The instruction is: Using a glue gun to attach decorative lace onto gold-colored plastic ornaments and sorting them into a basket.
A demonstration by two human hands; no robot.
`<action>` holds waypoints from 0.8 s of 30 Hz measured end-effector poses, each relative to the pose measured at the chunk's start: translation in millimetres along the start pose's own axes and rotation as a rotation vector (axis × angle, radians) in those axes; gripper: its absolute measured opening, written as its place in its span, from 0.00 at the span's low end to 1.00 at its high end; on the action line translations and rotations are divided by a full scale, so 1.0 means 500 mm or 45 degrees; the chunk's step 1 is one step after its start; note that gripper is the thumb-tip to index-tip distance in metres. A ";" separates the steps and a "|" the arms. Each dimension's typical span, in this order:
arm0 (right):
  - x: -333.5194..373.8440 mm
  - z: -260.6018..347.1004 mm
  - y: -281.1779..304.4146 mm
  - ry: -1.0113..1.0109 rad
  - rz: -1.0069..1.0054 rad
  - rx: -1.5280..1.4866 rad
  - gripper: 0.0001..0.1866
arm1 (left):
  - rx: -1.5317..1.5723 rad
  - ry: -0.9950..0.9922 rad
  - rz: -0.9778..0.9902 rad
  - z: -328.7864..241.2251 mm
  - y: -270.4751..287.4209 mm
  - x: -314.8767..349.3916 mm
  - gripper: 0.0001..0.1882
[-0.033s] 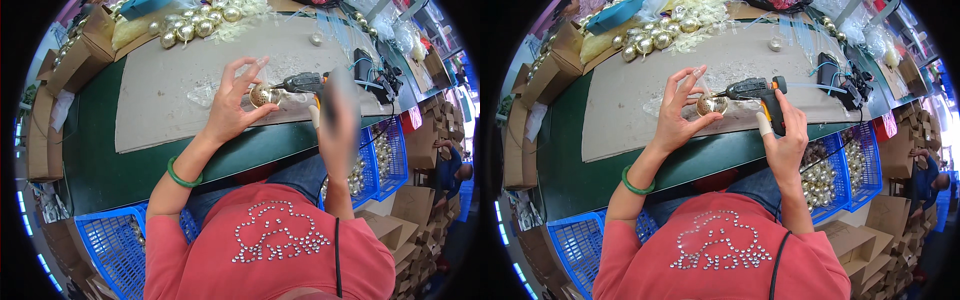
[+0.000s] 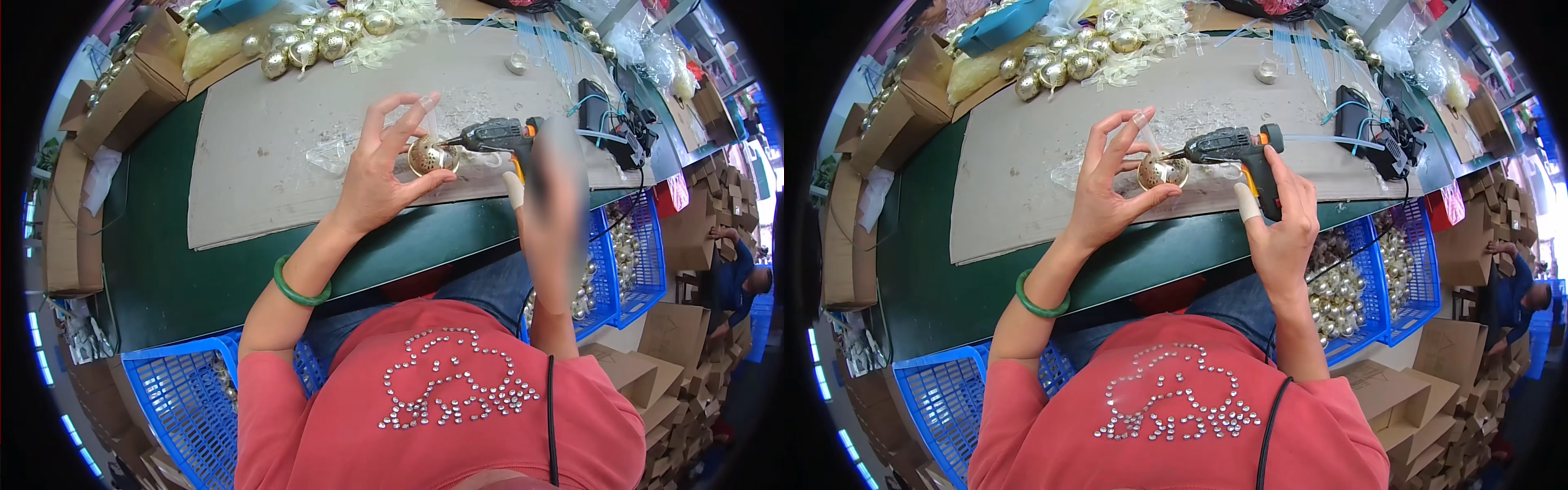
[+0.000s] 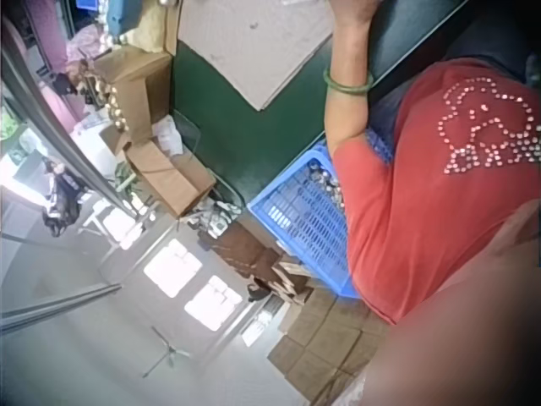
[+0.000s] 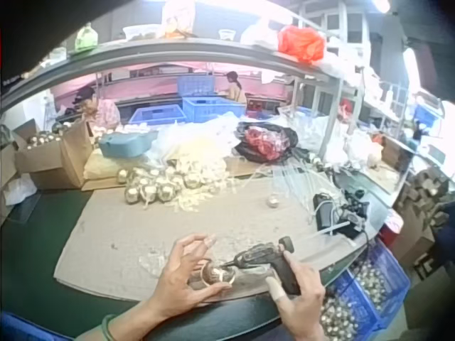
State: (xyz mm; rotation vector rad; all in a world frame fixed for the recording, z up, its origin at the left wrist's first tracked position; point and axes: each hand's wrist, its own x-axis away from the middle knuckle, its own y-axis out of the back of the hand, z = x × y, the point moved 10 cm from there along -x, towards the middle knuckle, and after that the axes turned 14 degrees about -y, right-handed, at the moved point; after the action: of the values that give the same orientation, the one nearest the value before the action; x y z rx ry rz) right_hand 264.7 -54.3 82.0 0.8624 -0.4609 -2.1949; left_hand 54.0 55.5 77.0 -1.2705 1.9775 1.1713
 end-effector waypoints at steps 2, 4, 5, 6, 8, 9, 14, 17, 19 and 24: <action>-0.003 -0.008 -0.014 0.016 0.035 0.044 0.32 | -0.003 -0.002 0.003 0.001 0.000 0.002 0.47; -0.008 -0.023 -0.019 -0.024 0.049 0.022 0.31 | 0.014 0.017 -0.008 0.006 -0.001 0.006 0.47; -0.013 -0.035 -0.022 -0.065 0.062 0.003 0.31 | 0.033 0.035 -0.019 0.010 0.000 0.009 0.47; -0.023 -0.043 -0.025 -0.061 0.064 0.002 0.31 | 0.031 0.035 -0.023 0.012 0.001 0.011 0.47; -0.056 -0.056 -0.018 -0.020 -0.017 0.081 0.31 | 0.019 0.017 -0.041 0.009 0.001 0.008 0.47; -0.080 -0.071 -0.025 -0.096 -0.017 0.058 0.30 | 0.021 0.014 -0.047 0.008 0.001 0.007 0.47; -0.180 -0.100 -0.059 0.022 -0.068 0.387 0.23 | -0.035 -0.043 -0.022 -0.003 0.004 0.009 0.46; -0.243 -0.020 -0.115 0.285 -0.051 0.234 0.18 | -0.020 -0.033 -0.030 -0.002 0.004 0.012 0.46; -0.301 0.008 -0.201 0.386 0.069 0.224 0.18 | -0.035 -0.059 -0.020 -0.004 0.002 0.010 0.46; -0.407 0.029 -0.496 0.436 0.409 0.600 0.20 | -0.105 -0.058 0.046 0.000 -0.002 0.017 0.48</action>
State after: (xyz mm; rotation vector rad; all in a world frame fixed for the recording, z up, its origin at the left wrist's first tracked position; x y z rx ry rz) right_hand 236.6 263.7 46.9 1.2854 -0.8949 -1.6244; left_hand 51.1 51.4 70.2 -1.2416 1.9448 1.3006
